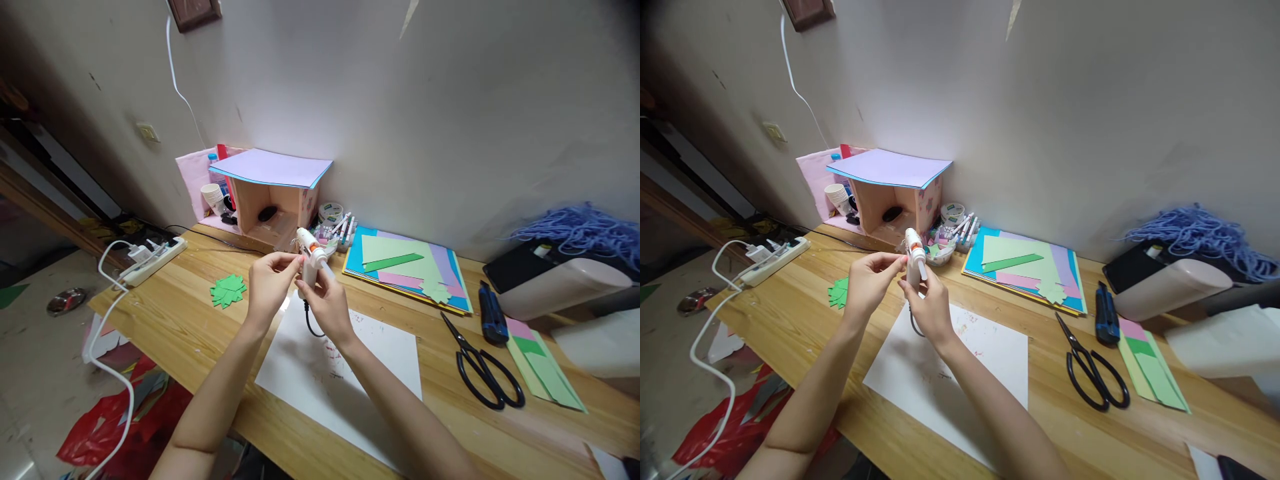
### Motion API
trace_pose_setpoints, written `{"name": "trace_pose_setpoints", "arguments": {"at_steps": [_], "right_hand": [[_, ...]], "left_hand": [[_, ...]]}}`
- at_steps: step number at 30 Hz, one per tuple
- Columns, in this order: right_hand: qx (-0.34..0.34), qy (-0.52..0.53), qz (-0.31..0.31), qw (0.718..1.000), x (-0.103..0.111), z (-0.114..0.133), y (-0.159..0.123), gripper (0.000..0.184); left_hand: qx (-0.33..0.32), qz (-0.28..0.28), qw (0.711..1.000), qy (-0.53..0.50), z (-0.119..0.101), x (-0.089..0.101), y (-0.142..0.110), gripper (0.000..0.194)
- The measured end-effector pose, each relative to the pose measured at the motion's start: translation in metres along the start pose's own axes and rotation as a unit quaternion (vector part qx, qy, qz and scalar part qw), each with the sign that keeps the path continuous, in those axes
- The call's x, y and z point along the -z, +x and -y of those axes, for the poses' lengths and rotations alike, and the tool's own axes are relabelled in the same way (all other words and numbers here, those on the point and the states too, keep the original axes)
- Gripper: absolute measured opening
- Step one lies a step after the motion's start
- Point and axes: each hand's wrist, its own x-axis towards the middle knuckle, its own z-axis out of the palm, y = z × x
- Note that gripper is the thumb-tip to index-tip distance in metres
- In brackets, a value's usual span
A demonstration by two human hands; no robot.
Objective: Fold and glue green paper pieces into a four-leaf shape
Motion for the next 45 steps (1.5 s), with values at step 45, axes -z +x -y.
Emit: {"name": "trace_pose_setpoints", "arguments": {"at_steps": [45], "right_hand": [[-0.004,0.000,0.004,1.000,0.006,-0.005,0.005,0.050]], "left_hand": [[-0.113,0.068,0.979,0.154,-0.004,0.021,-0.006,0.020]]}}
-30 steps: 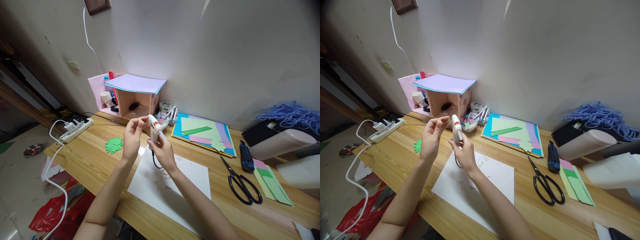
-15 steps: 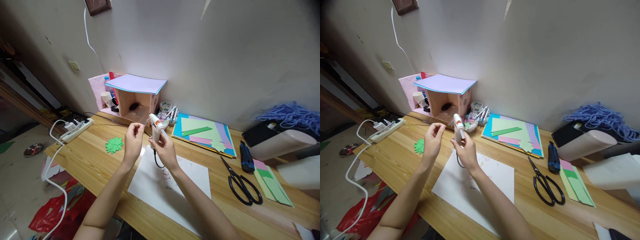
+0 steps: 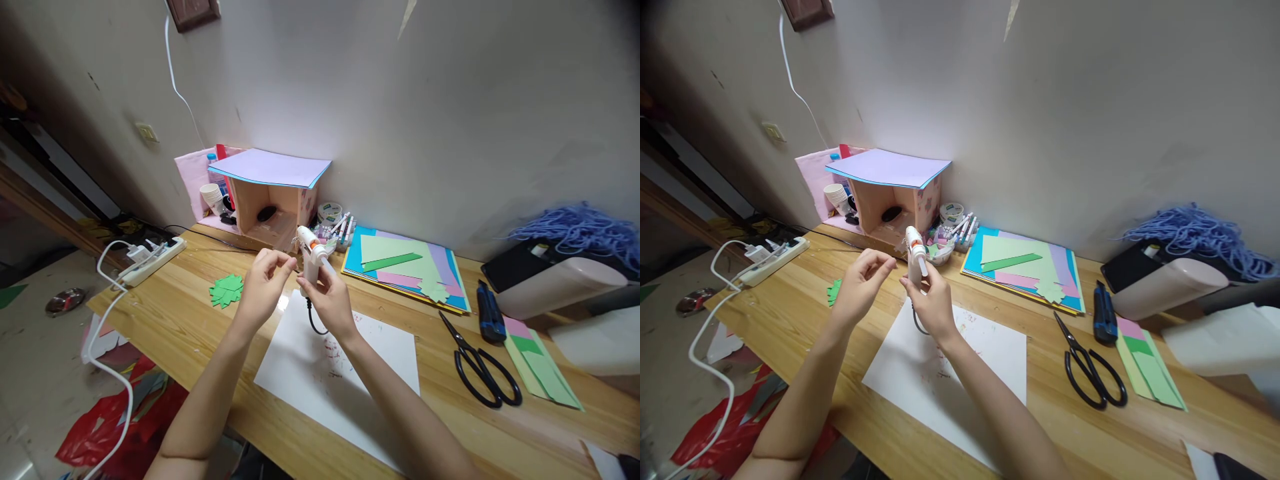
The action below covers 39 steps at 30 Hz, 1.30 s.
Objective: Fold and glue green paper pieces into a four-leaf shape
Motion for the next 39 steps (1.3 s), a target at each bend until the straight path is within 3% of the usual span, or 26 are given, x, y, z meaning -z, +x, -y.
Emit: {"name": "trace_pose_setpoints", "arguments": {"at_steps": [3,6,10,14,19,24,26,33,39], "right_hand": [[0.000,0.007,0.001,1.000,0.000,0.001,0.000,0.049],[0.000,0.016,0.003,1.000,-0.001,0.003,0.000,0.046],[0.001,0.018,0.000,1.000,0.000,0.003,0.000,0.045],[-0.005,0.016,-0.002,1.000,0.000,0.002,0.000,0.049],[-0.004,0.023,0.004,1.000,0.000,0.003,0.000,0.049],[0.003,0.034,0.005,0.999,0.001,0.005,0.000,0.047],[0.003,0.032,0.005,0.999,0.000,0.005,0.000,0.045],[0.007,0.020,0.002,1.000,0.000,0.006,0.000,0.046],[0.002,0.025,0.006,1.000,0.001,0.005,0.000,0.043]], "left_hand": [[-0.022,-0.025,0.989,-0.145,-0.006,-0.004,0.005,0.020],[-0.010,-0.010,0.965,-0.260,-0.012,-0.010,0.007,0.021],[0.029,-0.012,0.950,-0.310,-0.007,-0.016,0.008,0.020],[0.038,-0.045,0.967,-0.247,0.002,-0.017,0.007,0.021],[0.017,-0.039,0.998,-0.037,-0.004,-0.015,0.000,0.027],[-0.045,0.040,0.996,0.062,-0.014,-0.007,-0.004,0.026],[-0.062,0.056,0.996,0.017,-0.016,-0.005,-0.003,0.028],[-0.059,0.013,0.976,-0.207,-0.017,-0.009,0.003,0.027],[0.030,0.055,0.927,-0.369,-0.009,-0.014,0.002,0.028]]}}
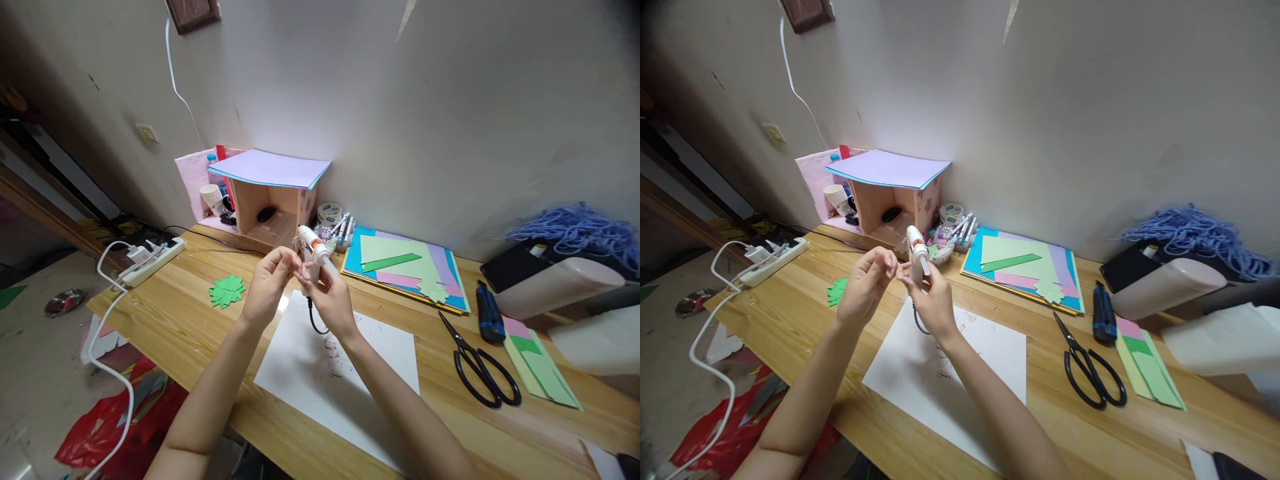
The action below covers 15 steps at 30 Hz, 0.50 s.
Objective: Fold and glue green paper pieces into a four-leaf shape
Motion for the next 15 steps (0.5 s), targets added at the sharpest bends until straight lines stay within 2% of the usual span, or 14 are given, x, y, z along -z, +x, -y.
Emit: {"name": "trace_pose_setpoints", "arguments": {"at_steps": [4,8,12,15], "right_hand": [[-0.004,0.006,-0.003,1.000,0.000,-0.002,0.001,0.049],[-0.019,-0.015,-0.007,1.000,0.001,-0.012,0.004,0.049],[-0.040,-0.009,0.016,0.999,-0.003,-0.037,0.010,0.045],[-0.049,-0.012,0.039,0.998,-0.015,-0.062,0.014,0.045]], "left_hand": [[0.027,-0.061,0.998,0.014,0.007,0.008,0.001,0.024],[0.073,-0.102,0.992,0.011,0.018,0.026,-0.002,0.021],[0.127,-0.147,0.980,-0.042,0.024,0.046,-0.011,0.025],[0.146,-0.143,0.978,-0.052,0.022,0.053,-0.020,0.034]]}}
